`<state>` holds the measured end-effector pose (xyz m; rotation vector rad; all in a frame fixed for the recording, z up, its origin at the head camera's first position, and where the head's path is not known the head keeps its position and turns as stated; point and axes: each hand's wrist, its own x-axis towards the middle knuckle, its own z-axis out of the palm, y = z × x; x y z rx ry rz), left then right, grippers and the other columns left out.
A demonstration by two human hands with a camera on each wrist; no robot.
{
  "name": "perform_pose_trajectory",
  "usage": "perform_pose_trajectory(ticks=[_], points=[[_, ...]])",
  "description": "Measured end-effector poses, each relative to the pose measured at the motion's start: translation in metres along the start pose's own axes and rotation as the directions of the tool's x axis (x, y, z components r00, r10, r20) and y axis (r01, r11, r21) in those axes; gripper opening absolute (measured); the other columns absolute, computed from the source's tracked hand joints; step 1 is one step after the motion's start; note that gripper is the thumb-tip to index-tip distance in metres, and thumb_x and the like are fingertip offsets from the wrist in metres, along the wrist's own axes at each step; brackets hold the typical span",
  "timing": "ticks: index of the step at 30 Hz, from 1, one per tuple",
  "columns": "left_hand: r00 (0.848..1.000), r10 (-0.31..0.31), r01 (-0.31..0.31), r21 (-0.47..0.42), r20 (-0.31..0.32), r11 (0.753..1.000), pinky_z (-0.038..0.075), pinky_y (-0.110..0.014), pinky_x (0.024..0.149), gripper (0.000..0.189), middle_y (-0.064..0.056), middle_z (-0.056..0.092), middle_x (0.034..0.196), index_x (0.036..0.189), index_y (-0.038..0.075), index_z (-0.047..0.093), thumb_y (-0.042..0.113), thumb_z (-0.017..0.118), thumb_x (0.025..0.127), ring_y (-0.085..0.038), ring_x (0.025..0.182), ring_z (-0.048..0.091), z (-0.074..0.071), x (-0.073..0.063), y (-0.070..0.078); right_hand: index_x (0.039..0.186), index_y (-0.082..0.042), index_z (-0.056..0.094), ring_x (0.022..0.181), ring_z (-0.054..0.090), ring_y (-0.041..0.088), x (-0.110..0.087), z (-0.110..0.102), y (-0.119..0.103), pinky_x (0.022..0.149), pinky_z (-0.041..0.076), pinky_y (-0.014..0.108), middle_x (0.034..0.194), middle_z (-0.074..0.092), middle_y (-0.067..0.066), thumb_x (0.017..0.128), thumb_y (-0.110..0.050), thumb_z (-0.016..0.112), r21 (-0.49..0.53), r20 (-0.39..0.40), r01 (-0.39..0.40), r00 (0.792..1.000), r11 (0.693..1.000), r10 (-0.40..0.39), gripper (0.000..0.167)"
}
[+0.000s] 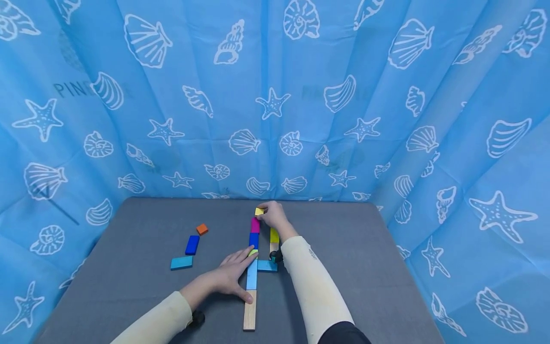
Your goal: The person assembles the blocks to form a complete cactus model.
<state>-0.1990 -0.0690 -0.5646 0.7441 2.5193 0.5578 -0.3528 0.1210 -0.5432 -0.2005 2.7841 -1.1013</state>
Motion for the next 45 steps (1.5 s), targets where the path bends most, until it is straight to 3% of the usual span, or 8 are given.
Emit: perform_pose_trajectory(ticks=[5,12,19,28,35,45], points=[[1.000,0.000,0.000,-0.011,0.006,1.000,0.014,-0.060,0.122,0.124,0.000,0.002,0.172,0.163,0.027,0.016,0.075,0.078,0.067,-0.031,0.156,0.011,-0.002,0.000,0.000,0.127,-0.011,0.071,0.113,0.065,0.027,0.008,0.008,-0.005,0.092,0.056,0.040,0.126,0.070,0.010,0.092,-0.015,0.075,-0.008,-0.012,-0.035,0.999,0.999,0.035,0.036],[1.000,-0.007,0.007,-0.011,0.014,1.000,0.014,-0.059,0.123,0.123,0.002,0.000,0.172,0.163,0.028,0.015,0.076,0.077,0.068,-0.030,0.156,0.010,0.000,-0.001,-0.001,0.129,-0.011,0.070,0.118,0.060,0.028,0.010,0.013,-0.009,0.100,0.051,0.044,0.129,0.067,0.012,0.094,-0.015,0.073,-0.061,0.037,-0.060,0.997,0.996,0.062,0.036],[1.000,0.002,-0.002,-0.020,0.007,1.000,0.014,-0.059,0.122,0.123,0.000,0.001,0.172,0.163,0.027,0.016,0.075,0.078,0.068,-0.031,0.156,0.011,-0.001,-0.002,0.000,0.129,-0.013,0.070,0.120,0.060,0.028,0.011,0.016,-0.008,0.101,0.051,0.045,0.132,0.066,0.010,0.094,-0.014,0.073,-0.042,0.010,-0.097,0.995,0.994,0.098,0.035],[1.000,-0.006,0.006,-0.014,0.016,1.000,0.015,-0.059,0.122,0.123,0.000,0.001,0.172,0.163,0.028,0.015,0.075,0.077,0.068,-0.031,0.156,0.011,-0.002,-0.002,0.001,0.128,-0.007,0.069,0.116,0.060,0.029,0.011,0.017,-0.006,0.101,0.051,0.045,0.129,0.067,0.013,0.097,-0.013,0.065,-0.092,0.049,-0.023,0.998,0.996,0.027,0.032],[1.000,0.000,0.001,-0.013,0.014,1.000,0.015,-0.059,0.122,0.123,0.001,0.002,0.172,0.163,0.029,0.015,0.075,0.078,0.068,-0.030,0.156,0.011,-0.002,-0.001,0.001,0.134,-0.006,0.065,0.125,0.059,0.030,0.009,0.012,-0.008,0.105,0.049,0.046,0.135,0.065,0.013,0.102,-0.015,0.059,-0.052,0.058,0.002,0.998,0.999,0.001,0.034],[1.000,-0.004,0.003,0.011,0.007,1.000,0.015,-0.059,0.123,0.124,0.000,0.003,0.172,0.163,0.028,0.016,0.076,0.078,0.067,-0.030,0.156,0.012,-0.002,-0.001,0.002,0.132,-0.004,0.066,0.115,0.065,0.029,-0.011,-0.009,-0.014,0.096,0.054,0.045,0.126,0.069,0.012,0.102,-0.016,0.059,0.006,-0.040,0.116,0.992,0.993,-0.116,0.032]])
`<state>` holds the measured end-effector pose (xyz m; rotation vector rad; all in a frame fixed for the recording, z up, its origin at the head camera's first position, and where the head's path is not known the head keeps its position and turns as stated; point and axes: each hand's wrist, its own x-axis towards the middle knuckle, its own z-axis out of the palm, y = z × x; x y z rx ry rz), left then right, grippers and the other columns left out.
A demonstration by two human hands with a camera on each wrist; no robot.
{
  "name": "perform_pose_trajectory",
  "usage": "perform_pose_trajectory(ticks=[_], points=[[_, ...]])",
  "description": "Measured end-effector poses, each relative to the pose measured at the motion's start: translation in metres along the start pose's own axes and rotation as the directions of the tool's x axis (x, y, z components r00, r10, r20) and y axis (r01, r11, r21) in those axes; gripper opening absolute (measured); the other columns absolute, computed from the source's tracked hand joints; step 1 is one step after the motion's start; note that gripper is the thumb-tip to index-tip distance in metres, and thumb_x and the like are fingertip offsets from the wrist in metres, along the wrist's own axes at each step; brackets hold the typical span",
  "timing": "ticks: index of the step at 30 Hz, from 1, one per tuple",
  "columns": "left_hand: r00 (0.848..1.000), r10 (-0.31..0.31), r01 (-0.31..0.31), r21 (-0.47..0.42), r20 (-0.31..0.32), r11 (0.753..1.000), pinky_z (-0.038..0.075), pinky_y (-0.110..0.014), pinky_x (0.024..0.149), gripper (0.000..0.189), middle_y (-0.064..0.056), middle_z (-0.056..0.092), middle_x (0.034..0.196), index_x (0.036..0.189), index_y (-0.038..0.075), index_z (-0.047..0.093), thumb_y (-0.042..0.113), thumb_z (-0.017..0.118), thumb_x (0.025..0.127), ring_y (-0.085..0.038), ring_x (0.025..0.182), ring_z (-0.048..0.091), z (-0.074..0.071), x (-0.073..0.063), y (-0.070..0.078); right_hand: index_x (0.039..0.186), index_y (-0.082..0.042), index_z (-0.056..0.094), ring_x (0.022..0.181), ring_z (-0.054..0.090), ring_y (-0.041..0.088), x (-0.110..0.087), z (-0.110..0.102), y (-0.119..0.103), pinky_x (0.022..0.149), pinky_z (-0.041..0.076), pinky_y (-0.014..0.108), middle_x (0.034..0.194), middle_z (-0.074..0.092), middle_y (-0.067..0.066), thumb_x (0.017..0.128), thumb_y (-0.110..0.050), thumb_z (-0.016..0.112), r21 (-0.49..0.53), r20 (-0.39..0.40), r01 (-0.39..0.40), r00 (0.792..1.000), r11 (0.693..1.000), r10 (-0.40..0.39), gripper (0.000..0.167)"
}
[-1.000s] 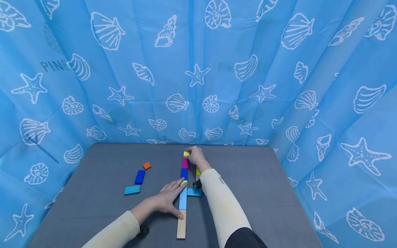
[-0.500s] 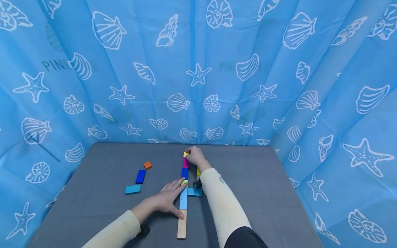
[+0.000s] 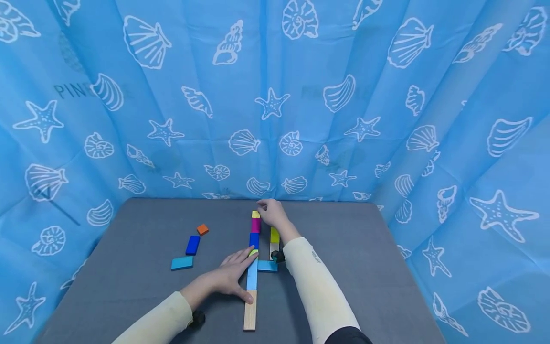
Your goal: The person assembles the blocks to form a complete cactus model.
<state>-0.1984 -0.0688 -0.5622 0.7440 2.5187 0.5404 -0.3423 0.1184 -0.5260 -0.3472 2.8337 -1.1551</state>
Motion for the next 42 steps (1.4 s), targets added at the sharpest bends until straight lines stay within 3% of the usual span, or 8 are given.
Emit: perform_pose_trajectory(ticks=[10,18,23,31,37,42], points=[[1.000,0.003,-0.003,0.006,-0.010,1.000,0.016,-0.059,0.122,0.125,0.000,0.003,0.172,0.163,0.027,0.016,0.076,0.078,0.066,-0.030,0.156,0.012,0.002,0.001,-0.002,0.132,-0.006,0.065,0.116,0.063,0.030,-0.056,-0.013,-0.010,0.096,0.053,0.049,0.131,0.065,0.013,0.100,-0.017,0.064,-0.040,-0.068,0.093,0.993,0.995,-0.096,0.034],[1.000,0.008,-0.008,0.002,-0.021,1.000,0.016,-0.061,0.121,0.125,-0.002,0.006,0.172,0.163,0.027,0.017,0.075,0.079,0.066,-0.031,0.156,0.013,0.003,0.000,0.000,0.135,-0.006,0.062,0.127,0.058,0.034,-0.100,-0.014,0.008,0.105,0.047,0.053,0.138,0.061,0.014,0.094,-0.024,0.073,-0.112,-0.020,0.093,0.995,0.989,-0.096,0.047],[1.000,0.001,-0.001,0.011,-0.022,1.000,0.016,-0.061,0.121,0.126,-0.001,0.006,0.172,0.163,0.027,0.017,0.077,0.078,0.065,-0.030,0.156,0.013,0.003,0.001,0.001,0.141,-0.006,0.058,0.138,0.048,0.037,-0.122,-0.010,0.024,0.111,0.040,0.056,0.148,0.053,0.015,0.090,-0.029,0.078,-0.165,0.040,0.093,0.995,0.982,-0.088,0.059],[1.000,0.006,-0.005,0.024,-0.027,1.000,0.018,-0.061,0.121,0.126,-0.003,0.008,0.171,0.163,0.023,0.019,0.077,0.078,0.065,-0.031,0.155,0.015,0.003,0.000,0.002,0.149,-0.009,0.049,0.144,0.038,0.038,-0.132,-0.002,0.043,0.113,0.036,0.057,0.158,0.042,0.012,0.088,-0.042,0.078,-0.247,0.174,0.112,0.982,0.963,-0.070,0.076],[0.999,0.002,-0.001,0.049,-0.035,0.999,0.018,-0.060,0.121,0.127,-0.003,0.008,0.171,0.163,0.022,0.018,0.077,0.078,0.065,-0.032,0.155,0.016,0.002,0.000,0.004,0.147,-0.010,0.053,0.144,0.037,0.037,-0.131,0.000,0.045,0.112,0.038,0.058,0.159,0.041,0.011,0.087,-0.044,0.078,-0.257,0.186,0.106,0.981,0.961,-0.058,0.073],[1.000,0.016,-0.015,0.038,-0.027,0.999,0.018,-0.062,0.120,0.127,-0.004,0.001,0.172,0.164,0.028,0.012,0.077,0.077,0.067,-0.035,0.155,0.016,0.002,0.001,0.004,0.148,-0.010,0.052,0.145,0.036,0.038,-0.133,-0.001,0.043,0.112,0.037,0.059,0.160,0.039,0.012,0.088,-0.042,0.078,-0.256,0.191,0.093,0.981,0.962,-0.044,0.073]])
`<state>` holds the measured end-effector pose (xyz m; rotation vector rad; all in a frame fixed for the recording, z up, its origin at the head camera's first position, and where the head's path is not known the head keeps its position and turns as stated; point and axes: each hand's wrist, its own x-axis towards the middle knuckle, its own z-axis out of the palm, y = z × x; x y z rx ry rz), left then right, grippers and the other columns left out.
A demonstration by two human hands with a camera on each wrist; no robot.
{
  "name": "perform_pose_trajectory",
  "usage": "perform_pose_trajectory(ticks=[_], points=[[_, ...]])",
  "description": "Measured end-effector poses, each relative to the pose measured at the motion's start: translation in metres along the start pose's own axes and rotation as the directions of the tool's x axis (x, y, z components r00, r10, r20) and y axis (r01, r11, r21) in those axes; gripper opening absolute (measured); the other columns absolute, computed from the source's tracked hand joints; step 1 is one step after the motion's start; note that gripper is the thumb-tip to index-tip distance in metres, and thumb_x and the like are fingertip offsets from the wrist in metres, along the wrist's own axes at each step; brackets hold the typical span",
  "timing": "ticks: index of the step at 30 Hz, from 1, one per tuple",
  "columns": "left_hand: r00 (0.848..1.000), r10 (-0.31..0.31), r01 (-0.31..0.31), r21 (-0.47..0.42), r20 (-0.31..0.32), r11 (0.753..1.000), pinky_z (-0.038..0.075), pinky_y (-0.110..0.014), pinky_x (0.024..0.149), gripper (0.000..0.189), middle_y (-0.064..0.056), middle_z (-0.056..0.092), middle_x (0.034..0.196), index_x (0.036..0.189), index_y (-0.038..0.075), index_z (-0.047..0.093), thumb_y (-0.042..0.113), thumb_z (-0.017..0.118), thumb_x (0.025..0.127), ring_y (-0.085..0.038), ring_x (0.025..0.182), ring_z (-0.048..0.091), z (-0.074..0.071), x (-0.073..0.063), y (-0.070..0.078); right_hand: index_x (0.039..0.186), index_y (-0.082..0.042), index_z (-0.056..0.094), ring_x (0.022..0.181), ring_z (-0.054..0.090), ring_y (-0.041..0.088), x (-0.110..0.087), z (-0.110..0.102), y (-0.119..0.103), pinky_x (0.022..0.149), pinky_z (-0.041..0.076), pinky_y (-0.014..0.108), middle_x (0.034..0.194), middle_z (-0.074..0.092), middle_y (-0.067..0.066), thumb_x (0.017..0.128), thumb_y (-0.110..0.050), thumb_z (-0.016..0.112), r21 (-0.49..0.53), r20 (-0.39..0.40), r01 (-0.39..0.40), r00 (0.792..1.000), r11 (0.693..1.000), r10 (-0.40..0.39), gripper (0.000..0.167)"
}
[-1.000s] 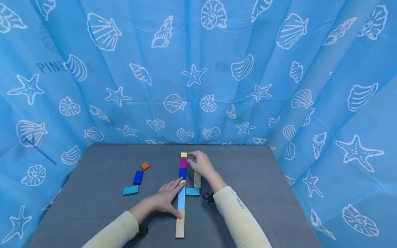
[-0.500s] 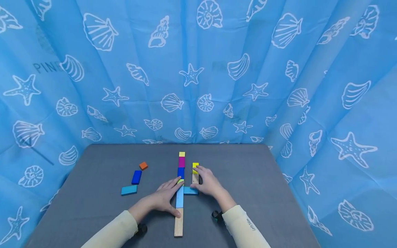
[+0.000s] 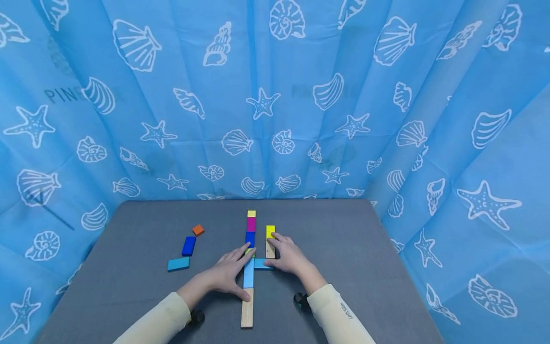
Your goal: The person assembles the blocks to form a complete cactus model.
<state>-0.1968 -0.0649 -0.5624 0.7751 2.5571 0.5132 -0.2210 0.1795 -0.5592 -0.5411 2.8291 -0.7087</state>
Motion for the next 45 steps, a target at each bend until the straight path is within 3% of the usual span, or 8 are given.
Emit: perform_pose_trajectory(ticks=[4,7,13,21,28,37,42,45], points=[[0.999,0.031,-0.032,-0.042,-0.025,0.999,0.019,-0.066,0.118,0.121,-0.003,-0.005,0.172,0.164,0.033,0.008,0.076,0.074,0.071,-0.038,0.154,0.017,0.001,0.001,-0.002,0.149,-0.011,0.051,0.146,0.035,0.038,-0.001,0.000,-0.001,0.112,0.037,0.059,0.160,0.039,0.011,0.088,-0.044,0.077,0.004,0.006,-0.015,1.000,1.000,0.015,0.074],[0.994,0.068,-0.075,-0.074,-0.086,0.994,0.021,-0.069,0.116,0.115,-0.004,-0.002,0.172,0.164,0.031,0.010,0.073,0.073,0.076,-0.040,0.152,0.019,0.003,0.000,-0.005,0.148,-0.011,0.051,0.145,0.036,0.038,-0.001,0.002,-0.001,0.112,0.037,0.059,0.160,0.039,0.012,0.087,-0.045,0.077,0.003,0.005,-0.018,1.000,1.000,0.018,0.075],[0.960,0.118,-0.166,-0.172,-0.255,0.971,0.025,-0.071,0.112,0.095,-0.004,0.024,0.166,0.161,0.025,0.028,0.055,0.075,0.084,-0.037,0.149,0.027,0.002,-0.010,-0.013,0.149,-0.012,0.051,0.146,0.036,0.037,-0.002,0.004,0.000,0.111,0.038,0.059,0.161,0.039,0.010,0.088,-0.045,0.077,0.002,0.002,-0.024,1.000,1.000,0.024,0.075],[0.902,-0.002,-0.119,-0.252,-0.433,0.960,0.029,-0.071,0.109,0.075,-0.002,0.045,0.155,0.151,0.023,0.048,0.043,0.079,0.085,-0.033,0.142,0.037,-0.007,-0.035,-0.035,0.149,-0.012,0.051,0.146,0.035,0.037,-0.004,0.003,-0.002,0.112,0.038,0.058,0.161,0.038,0.009,0.087,-0.042,0.078,0.027,0.001,-0.021,1.000,0.999,0.021,0.073],[0.864,-0.118,-0.072,-0.353,-0.489,0.933,0.037,-0.065,0.109,0.070,-0.004,0.045,0.156,0.150,0.027,0.048,0.041,0.078,0.088,-0.031,0.144,0.040,-0.007,-0.055,-0.054,0.149,-0.013,0.051,0.146,0.035,0.036,-0.002,0.006,-0.001,0.112,0.038,0.057,0.161,0.038,0.008,0.088,-0.042,0.078,0.018,0.002,-0.028,1.000,0.999,0.028,0.073],[0.783,-0.069,-0.163,-0.311,-0.618,0.936,0.039,-0.067,0.103,0.059,-0.004,0.055,0.145,0.143,0.023,0.056,0.027,0.080,0.088,-0.030,0.134,0.047,-0.006,-0.081,-0.078,0.150,-0.014,0.050,0.147,0.034,0.036,-0.002,0.005,0.000,0.112,0.038,0.057,0.162,0.037,0.008,0.088,-0.043,0.077,0.027,0.003,-0.032,0.999,0.999,0.032,0.073],[0.747,-0.128,-0.089,-0.289,-0.653,0.953,0.032,-0.072,0.100,0.059,-0.014,0.055,0.142,0.140,0.016,0.058,0.026,0.081,0.087,-0.037,0.132,0.046,-0.010,-0.096,-0.096,0.150,-0.014,0.050,0.147,0.033,0.037,-0.001,0.002,-0.001,0.113,0.037,0.058,0.162,0.036,0.009,0.088,-0.043,0.077,0.032,0.003,-0.035,0.999,0.999,0.035,0.074],[0.740,-0.178,-0.025,-0.290,-0.649,0.957,0.034,-0.071,0.100,0.061,-0.017,0.054,0.141,0.140,0.010,0.057,0.026,0.081,0.086,-0.040,0.130,0.045,-0.013,-0.105,-0.111,0.150,-0.014,0.050,0.147,0.034,0.037,0.000,0.002,-0.001,0.113,0.037,0.058,0.162,0.036,0.009,0.088,-0.043,0.077,0.022,0.003,-0.031,1.000,0.999,0.031,0.074]])
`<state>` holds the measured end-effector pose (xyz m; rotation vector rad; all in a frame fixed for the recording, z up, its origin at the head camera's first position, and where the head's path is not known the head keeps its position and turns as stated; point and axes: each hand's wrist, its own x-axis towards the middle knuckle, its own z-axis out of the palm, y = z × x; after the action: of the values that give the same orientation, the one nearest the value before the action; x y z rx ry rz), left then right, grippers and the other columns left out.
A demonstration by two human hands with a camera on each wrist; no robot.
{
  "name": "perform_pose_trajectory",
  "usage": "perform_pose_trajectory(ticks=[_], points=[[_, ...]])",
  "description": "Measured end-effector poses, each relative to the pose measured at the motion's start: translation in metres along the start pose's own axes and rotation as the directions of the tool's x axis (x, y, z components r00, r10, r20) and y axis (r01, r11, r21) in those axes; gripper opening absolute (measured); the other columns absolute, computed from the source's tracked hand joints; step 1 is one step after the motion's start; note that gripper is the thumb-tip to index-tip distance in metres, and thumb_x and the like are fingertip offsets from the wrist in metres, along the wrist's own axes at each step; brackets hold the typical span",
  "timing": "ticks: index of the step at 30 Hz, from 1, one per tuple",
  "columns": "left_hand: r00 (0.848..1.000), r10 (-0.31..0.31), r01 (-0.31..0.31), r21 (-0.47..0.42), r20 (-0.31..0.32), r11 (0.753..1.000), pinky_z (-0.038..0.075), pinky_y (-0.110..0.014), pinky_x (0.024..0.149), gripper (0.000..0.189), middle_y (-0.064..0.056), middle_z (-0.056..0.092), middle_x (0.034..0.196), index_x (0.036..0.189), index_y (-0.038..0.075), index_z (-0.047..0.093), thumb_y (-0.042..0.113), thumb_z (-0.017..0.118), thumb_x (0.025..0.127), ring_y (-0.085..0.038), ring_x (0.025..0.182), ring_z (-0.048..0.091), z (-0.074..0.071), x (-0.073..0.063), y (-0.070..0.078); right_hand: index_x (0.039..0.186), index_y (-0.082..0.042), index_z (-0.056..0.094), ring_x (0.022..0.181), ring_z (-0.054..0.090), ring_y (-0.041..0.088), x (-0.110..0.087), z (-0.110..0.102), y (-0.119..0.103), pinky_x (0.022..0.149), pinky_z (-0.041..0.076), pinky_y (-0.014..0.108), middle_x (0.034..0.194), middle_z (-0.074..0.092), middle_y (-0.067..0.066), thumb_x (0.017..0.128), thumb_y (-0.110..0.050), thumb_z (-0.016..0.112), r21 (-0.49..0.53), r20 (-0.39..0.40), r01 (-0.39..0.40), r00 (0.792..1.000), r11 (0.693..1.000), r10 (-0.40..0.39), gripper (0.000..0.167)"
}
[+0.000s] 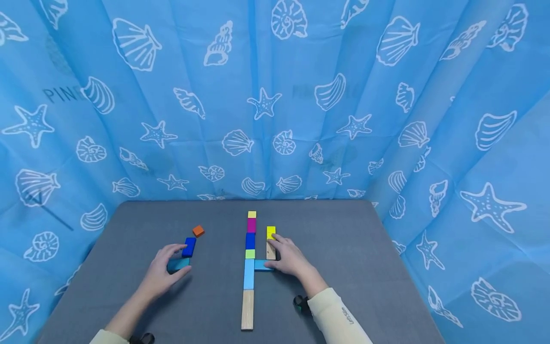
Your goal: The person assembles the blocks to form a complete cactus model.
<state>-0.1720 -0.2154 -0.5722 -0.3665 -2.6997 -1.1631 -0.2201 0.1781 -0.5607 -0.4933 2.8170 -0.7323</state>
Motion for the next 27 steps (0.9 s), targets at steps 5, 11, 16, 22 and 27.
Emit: perform_pose_trajectory(ticks=[5,11,16,22,27], points=[[0.998,-0.060,0.059,0.051,0.035,0.997,0.039,-0.068,0.101,0.065,-0.021,0.052,0.140,0.140,0.003,0.054,0.027,0.081,0.086,-0.043,0.131,0.044,-0.013,-0.003,-0.020,0.150,-0.013,0.050,0.147,0.033,0.037,0.000,0.001,0.001,0.113,0.037,0.058,0.162,0.037,0.008,0.088,-0.043,0.077,-0.002,-0.002,0.002,1.000,1.000,-0.002,0.073],[0.979,-0.150,0.136,0.104,0.142,0.985,0.039,-0.064,0.104,0.065,-0.021,0.057,0.134,0.137,0.000,0.055,0.029,0.081,0.085,-0.043,0.129,0.048,-0.020,-0.002,-0.034,0.150,-0.013,0.050,0.147,0.034,0.037,0.000,0.001,0.000,0.112,0.037,0.060,0.162,0.037,0.008,0.088,-0.042,0.078,-0.003,0.002,-0.008,1.000,1.000,0.008,0.074],[0.963,-0.174,0.144,0.154,0.204,0.978,0.042,-0.061,0.102,0.056,-0.018,0.060,0.132,0.133,0.003,0.060,0.027,0.080,0.086,-0.040,0.125,0.052,-0.019,0.000,-0.037,0.150,-0.014,0.050,0.148,0.033,0.037,-0.001,0.000,-0.001,0.112,0.036,0.060,0.162,0.036,0.008,0.088,-0.042,0.077,0.004,0.001,-0.011,1.000,1.000,0.011,0.073],[0.972,-0.157,0.129,0.161,0.174,0.978,0.046,-0.057,0.095,0.035,-0.015,0.063,0.125,0.122,0.008,0.069,0.019,0.077,0.090,-0.037,0.118,0.056,-0.016,0.000,-0.037,0.151,-0.015,0.049,0.148,0.032,0.036,-0.001,0.001,0.001,0.113,0.036,0.059,0.163,0.035,0.005,0.088,-0.044,0.078,0.002,0.009,-0.019,1.000,1.000,0.019,0.075],[0.969,-0.179,0.153,0.150,0.173,0.977,0.046,-0.058,0.095,0.030,-0.015,0.065,0.122,0.117,0.009,0.071,0.019,0.077,0.090,-0.038,0.117,0.058,-0.020,0.000,-0.032,0.151,-0.016,0.049,0.148,0.032,0.035,0.000,0.001,0.000,0.114,0.036,0.058,0.163,0.035,0.005,0.088,-0.044,0.077,-0.008,0.009,-0.015,1.000,1.000,0.015,0.075]])
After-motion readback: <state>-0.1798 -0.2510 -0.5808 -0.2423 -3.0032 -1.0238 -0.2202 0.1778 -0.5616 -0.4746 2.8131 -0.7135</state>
